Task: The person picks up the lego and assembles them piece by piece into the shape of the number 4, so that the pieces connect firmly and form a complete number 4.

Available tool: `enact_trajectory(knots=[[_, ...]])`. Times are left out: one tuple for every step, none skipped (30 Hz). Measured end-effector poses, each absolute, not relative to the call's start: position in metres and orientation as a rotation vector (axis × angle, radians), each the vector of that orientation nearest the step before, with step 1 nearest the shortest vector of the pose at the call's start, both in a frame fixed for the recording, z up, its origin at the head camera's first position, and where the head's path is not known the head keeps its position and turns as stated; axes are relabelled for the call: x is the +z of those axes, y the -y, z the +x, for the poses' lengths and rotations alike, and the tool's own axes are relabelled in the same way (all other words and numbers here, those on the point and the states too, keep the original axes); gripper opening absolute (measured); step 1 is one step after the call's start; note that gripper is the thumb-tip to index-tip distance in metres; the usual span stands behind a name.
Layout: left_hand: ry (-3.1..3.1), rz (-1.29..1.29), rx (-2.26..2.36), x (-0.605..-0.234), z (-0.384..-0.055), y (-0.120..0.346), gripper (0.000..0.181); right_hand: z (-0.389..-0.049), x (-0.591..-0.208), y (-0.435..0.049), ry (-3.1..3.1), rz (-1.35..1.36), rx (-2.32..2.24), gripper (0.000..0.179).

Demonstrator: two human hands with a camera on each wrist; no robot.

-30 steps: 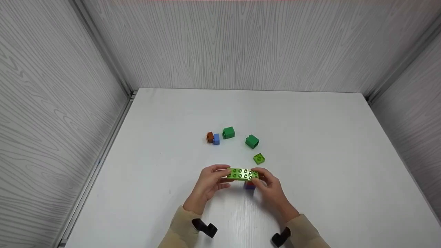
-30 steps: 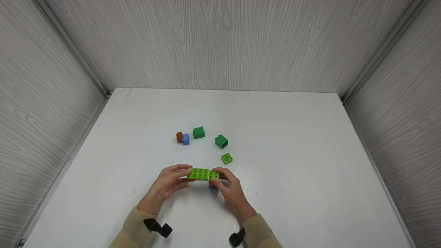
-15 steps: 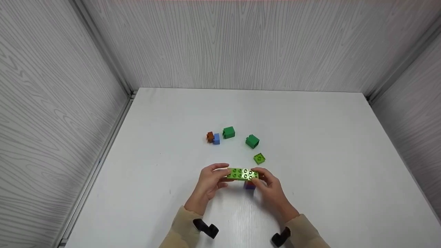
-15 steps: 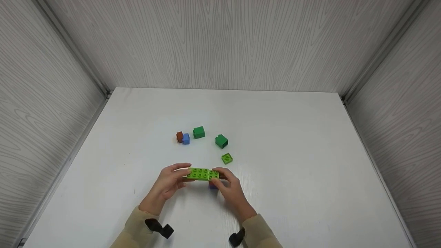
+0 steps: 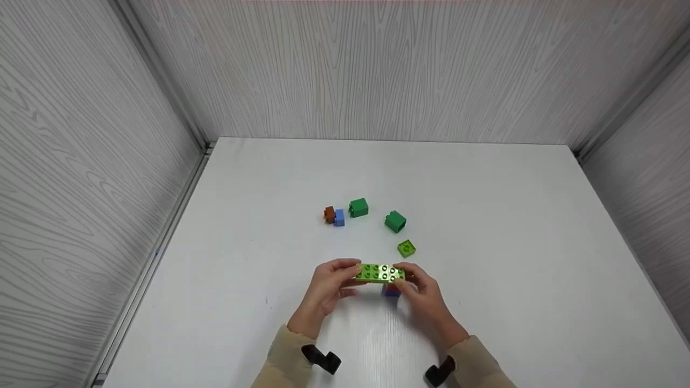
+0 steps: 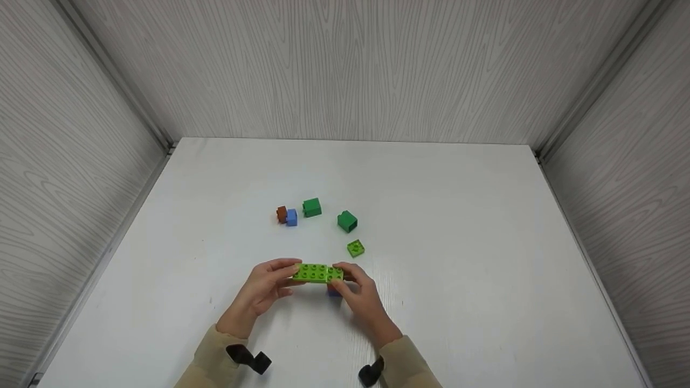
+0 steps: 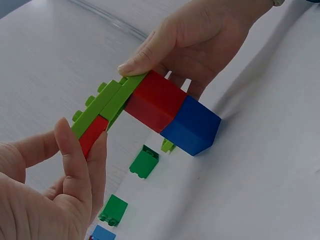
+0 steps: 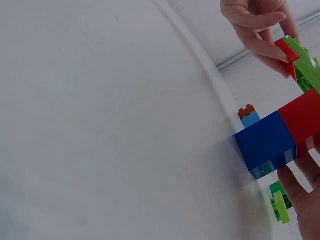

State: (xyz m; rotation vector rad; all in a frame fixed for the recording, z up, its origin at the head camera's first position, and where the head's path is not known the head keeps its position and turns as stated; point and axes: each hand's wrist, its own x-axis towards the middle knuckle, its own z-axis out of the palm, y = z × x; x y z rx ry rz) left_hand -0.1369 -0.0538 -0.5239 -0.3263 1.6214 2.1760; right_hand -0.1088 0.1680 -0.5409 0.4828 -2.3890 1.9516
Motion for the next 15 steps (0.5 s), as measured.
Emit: enact_trajectory(knots=[[-1.623, -0.318, 2.174, -0.5236, -0.1367, 0.054, 0.036, -0.109, -0.5409, -0.168, 2.385, 0.48, 1.956, 0.03], [-1.62, -0.317, 2.172, -0.5234, -0.1367, 0.054, 0.036, -0.1092, -0.5412, -0.1681, 2.381, 0.477, 1.963, 0.03], [-1.623, -0.313, 2.168, -0.5231, -0.1366, 0.054, 0.036, -0.1093, -0.5413, -0.1681, 2.381, 0.47, 1.969, 0.03], [-1.626, -0.311, 2.164, -0.5228, -0.1363, 0.0541, 0.037, -0.1093, -0.5412, -0.168, 2.383, 0.456, 1.979, 0.03], [-1.629, -0.308, 2.16, -0.5227, -0.1362, 0.0541, 0.037, -0.1092, -0.5409, -0.1678, 2.388, 0.448, 1.984, 0.031], [-1.632, -0.309, 2.158, -0.5225, -0.1361, 0.0542, 0.038, -0.1089, -0.5407, -0.1677, 2.394, 0.442, 1.987, 0.031], [-1.634, -0.311, 2.154, -0.5222, -0.136, 0.0541, 0.038, -0.1086, -0.5401, -0.1677, 2.403, 0.43, 1.994, 0.032], [-1.636, -0.31, 2.153, -0.5221, -0.136, 0.054, 0.038, -0.1083, -0.5397, -0.1676, 2.41, 0.423, 1.996, 0.032], [-1.635, -0.313, 2.153, -0.5219, -0.1359, 0.0539, 0.038, -0.1079, -0.5393, -0.1676, 2.417, 0.416, 1.996, 0.033], [-1.63, -0.315, 2.155, -0.5217, -0.1358, 0.0539, 0.038, -0.1077, -0.5389, -0.1675, 2.421, 0.408, 1.997, 0.033], [-1.624, -0.313, 2.159, -0.5218, -0.1359, 0.0538, 0.039, -0.1075, -0.5387, -0.1674, 2.423, 0.405, 1.996, 0.033], [-1.618, -0.313, 2.164, -0.5218, -0.136, 0.0537, 0.039, -0.1073, -0.5387, -0.1674, 2.422, 0.404, 1.993, 0.032], [-1.612, -0.308, 2.171, -0.5222, -0.1361, 0.0536, 0.039, -0.1074, -0.539, -0.1674, 2.419, 0.405, 1.99, 0.032], [-1.604, -0.302, 2.177, -0.5227, -0.1363, 0.0536, 0.04, -0.1075, -0.5395, -0.1673, 2.417, 0.409, 1.984, 0.032], [-1.598, -0.298, 2.182, -0.5232, -0.1364, 0.0536, 0.04, -0.1077, -0.5403, -0.1673, 2.412, 0.42, 1.979, 0.031]])
